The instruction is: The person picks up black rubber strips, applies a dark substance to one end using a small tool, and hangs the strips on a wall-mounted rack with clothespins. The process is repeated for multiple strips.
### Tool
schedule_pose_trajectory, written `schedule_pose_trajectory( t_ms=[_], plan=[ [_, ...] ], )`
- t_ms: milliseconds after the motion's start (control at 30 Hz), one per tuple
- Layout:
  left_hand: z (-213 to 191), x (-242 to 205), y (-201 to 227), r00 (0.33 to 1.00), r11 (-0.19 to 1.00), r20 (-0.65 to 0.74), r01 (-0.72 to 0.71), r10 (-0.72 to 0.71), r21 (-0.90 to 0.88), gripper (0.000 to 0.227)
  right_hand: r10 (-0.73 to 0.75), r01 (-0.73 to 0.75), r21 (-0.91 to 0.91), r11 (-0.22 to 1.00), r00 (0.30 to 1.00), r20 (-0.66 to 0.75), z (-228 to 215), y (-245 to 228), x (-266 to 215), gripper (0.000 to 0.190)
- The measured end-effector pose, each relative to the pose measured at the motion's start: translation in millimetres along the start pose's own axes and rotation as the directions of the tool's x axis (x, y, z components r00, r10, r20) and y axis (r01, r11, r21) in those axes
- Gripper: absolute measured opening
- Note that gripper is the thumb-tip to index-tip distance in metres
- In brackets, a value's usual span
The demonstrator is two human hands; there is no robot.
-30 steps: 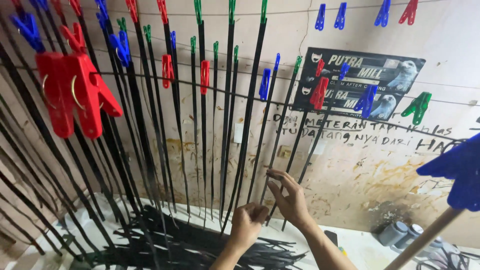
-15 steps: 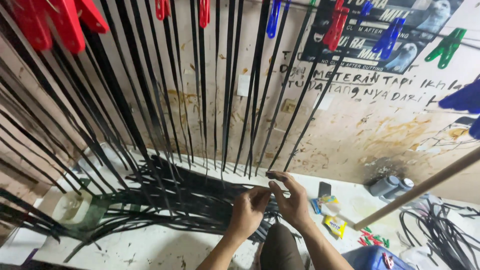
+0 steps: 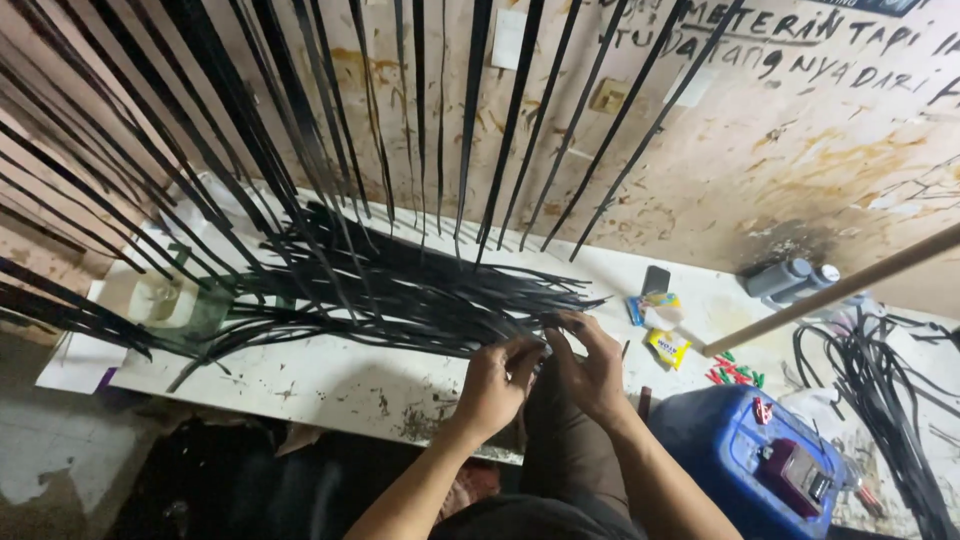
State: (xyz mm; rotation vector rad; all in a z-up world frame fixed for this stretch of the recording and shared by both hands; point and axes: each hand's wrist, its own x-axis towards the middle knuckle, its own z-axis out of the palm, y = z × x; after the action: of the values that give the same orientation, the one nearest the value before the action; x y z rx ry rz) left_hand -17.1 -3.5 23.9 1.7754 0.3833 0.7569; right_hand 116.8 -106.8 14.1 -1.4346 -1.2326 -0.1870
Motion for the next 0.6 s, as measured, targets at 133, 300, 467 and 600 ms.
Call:
schedule_pose_trajectory(
  t_ms=[133, 300, 467, 600],
  plan=[
    [-4, -9, 0, 1.0, 1.0, -0.008, 0.0, 0.0, 0.002, 0.006, 0.001, -0.002, 0.006, 1.0, 1.0, 0.023, 6, -10, -5, 0.014],
    [-7, -15, -8, 0.999, 0.998, -0.011, 0.031, -0.032, -0.052, 0.008, -0.03, 0.026, 0.066, 0.998, 0.997, 0.067, 14, -13, -10, 0.015],
    [-7, -15, -22, 0.997, 0.994, -0.022, 0.067, -0.069, -0.085, 0.01, -0.006, -0.002, 0.085, 0.996, 0.996, 0.091, 31, -14, -6, 0.015],
    [-2, -17, -50, 0.993, 0.989, -0.044, 0.107, -0.112, -0.107, 0.011, 0.047, -0.061, 0.119, 0.991, 0.992, 0.117, 44, 1, -10, 0.017]
  ],
)
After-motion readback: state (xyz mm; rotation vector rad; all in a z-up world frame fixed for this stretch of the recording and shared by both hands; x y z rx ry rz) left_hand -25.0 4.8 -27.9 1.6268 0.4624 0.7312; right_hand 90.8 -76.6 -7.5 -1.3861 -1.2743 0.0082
